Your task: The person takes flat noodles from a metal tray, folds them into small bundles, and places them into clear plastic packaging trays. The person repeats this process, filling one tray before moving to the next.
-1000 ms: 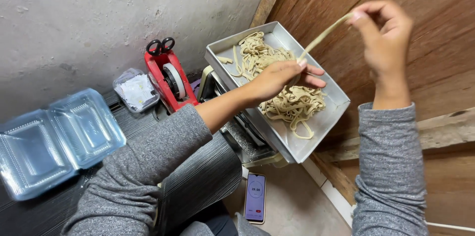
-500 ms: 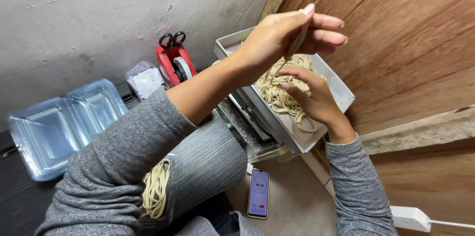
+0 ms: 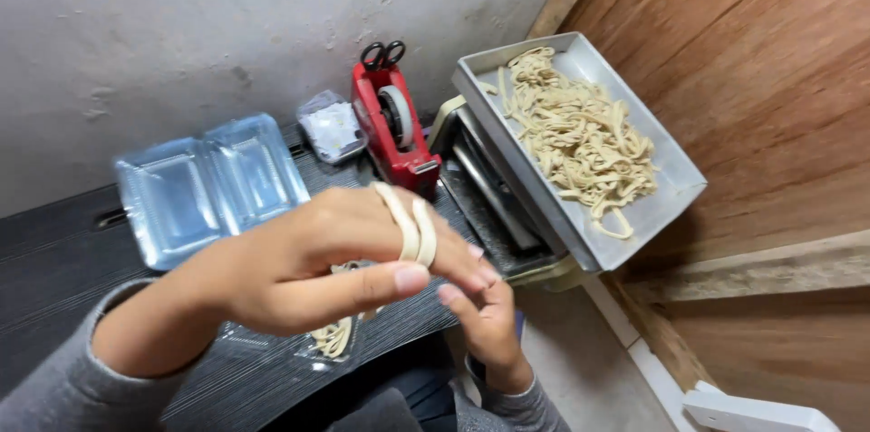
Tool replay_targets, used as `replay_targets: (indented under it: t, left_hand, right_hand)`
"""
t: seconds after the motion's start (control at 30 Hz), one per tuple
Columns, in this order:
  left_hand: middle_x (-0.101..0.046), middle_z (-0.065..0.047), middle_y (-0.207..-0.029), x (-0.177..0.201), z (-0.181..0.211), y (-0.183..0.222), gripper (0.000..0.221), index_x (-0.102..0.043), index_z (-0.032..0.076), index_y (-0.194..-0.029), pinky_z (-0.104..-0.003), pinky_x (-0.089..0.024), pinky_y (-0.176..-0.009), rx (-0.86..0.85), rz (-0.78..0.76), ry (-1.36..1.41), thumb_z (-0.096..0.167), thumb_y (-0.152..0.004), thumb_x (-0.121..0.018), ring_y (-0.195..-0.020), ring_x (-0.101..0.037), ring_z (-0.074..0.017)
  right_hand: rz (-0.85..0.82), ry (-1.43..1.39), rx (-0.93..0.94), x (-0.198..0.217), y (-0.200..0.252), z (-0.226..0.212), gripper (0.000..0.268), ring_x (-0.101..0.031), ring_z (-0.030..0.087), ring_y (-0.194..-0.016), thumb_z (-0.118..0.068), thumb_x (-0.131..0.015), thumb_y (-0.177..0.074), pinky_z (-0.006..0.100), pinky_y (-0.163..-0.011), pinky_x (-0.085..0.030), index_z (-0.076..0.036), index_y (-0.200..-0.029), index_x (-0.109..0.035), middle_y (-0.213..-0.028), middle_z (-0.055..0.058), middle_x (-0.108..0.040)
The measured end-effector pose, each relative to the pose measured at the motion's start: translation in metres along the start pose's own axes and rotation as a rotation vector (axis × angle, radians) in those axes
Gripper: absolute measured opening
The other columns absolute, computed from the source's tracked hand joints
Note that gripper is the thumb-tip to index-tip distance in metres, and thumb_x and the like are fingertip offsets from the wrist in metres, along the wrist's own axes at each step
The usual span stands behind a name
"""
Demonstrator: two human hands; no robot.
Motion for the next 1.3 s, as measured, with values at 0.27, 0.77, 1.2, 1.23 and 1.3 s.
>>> replay_targets:
  t: [0.27, 0.77, 1.2, 1.23, 1.3]
  left_hand:
    - [-0.073, -0.005, -0.098, -0.022, -0.011, 0.093, 0.035, -0.065, 0.008, -0.114, -0.030, -0.049, -0.083, 0.397, 0.065, 0.014, 0.028, -0.104, -0.038, -0.086, -0.066, -0.0178]
    - [-0.074, -0.001, -0.067, -0.012, -0.043, 0.128, 0.028, -0.073, 0.013, -0.087, -0.025, -0.051, -0.064, 0.815, 0.321, 0.005, 0.026, -0.096, -0.050, -0.060, -0.063, -0.0100]
    - [-0.073, -0.004, -0.074, -0.023, -0.072, 0.150, 0.018, -0.069, 0.009, -0.094, -0.029, -0.056, -0.074, 0.594, 0.508, 0.099, 0.017, -0.099, -0.054, -0.073, -0.069, -0.0142]
    - [-0.073, -0.004, -0.074, -0.023, -0.074, 0.151, 0.018, -0.069, 0.009, -0.094, -0.029, -0.056, -0.074, 0.592, 0.505, 0.101, 0.017, -0.099, -0.054, -0.073, -0.069, -0.0142]
    - [-0.074, -0.005, -0.078, -0.023, -0.078, 0.152, 0.018, -0.069, 0.008, -0.097, -0.029, -0.056, -0.077, 0.562, 0.554, 0.170, 0.017, -0.100, -0.055, -0.078, -0.069, -0.0126]
  right_hand:
    - [-0.247, -0.417, 0.083, -0.097, -0.022, -0.045, 0.062, -0.055, 0.021, -0.108, -0.035, -0.071, -0.087, 0.033, -0.098, -0.045, 0.003, -0.131, -0.051, -0.116, 0.016, -0.060]
    - [-0.306, -0.335, 0.095, -0.103, -0.041, -0.026, 0.011, -0.057, 0.017, -0.070, -0.006, -0.064, -0.091, 0.034, -0.072, -0.053, 0.005, -0.092, -0.066, -0.074, 0.013, -0.062]
    - [-0.210, -0.363, 0.092, -0.091, -0.047, -0.038, 0.029, -0.068, 0.020, -0.081, -0.014, -0.068, -0.087, 0.034, -0.076, -0.058, 0.010, -0.104, -0.063, -0.091, 0.022, -0.068]
    - [-0.206, -0.360, 0.092, -0.092, -0.048, -0.037, 0.029, -0.068, 0.020, -0.081, -0.014, -0.068, -0.087, 0.034, -0.076, -0.058, 0.010, -0.104, -0.063, -0.091, 0.022, -0.068]
    - [-0.187, -0.323, 0.119, -0.091, -0.049, -0.035, 0.029, -0.066, 0.020, -0.089, -0.011, -0.064, -0.089, 0.036, -0.085, -0.056, 0.009, -0.110, -0.060, -0.095, 0.020, -0.066]
Point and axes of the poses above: each hand's wrist, its own y-axis away from the middle knuckle, its own x-axis out of the back of the hand, z = x × y, the point moved 4 cm from there along -y, towards the middle knuckle
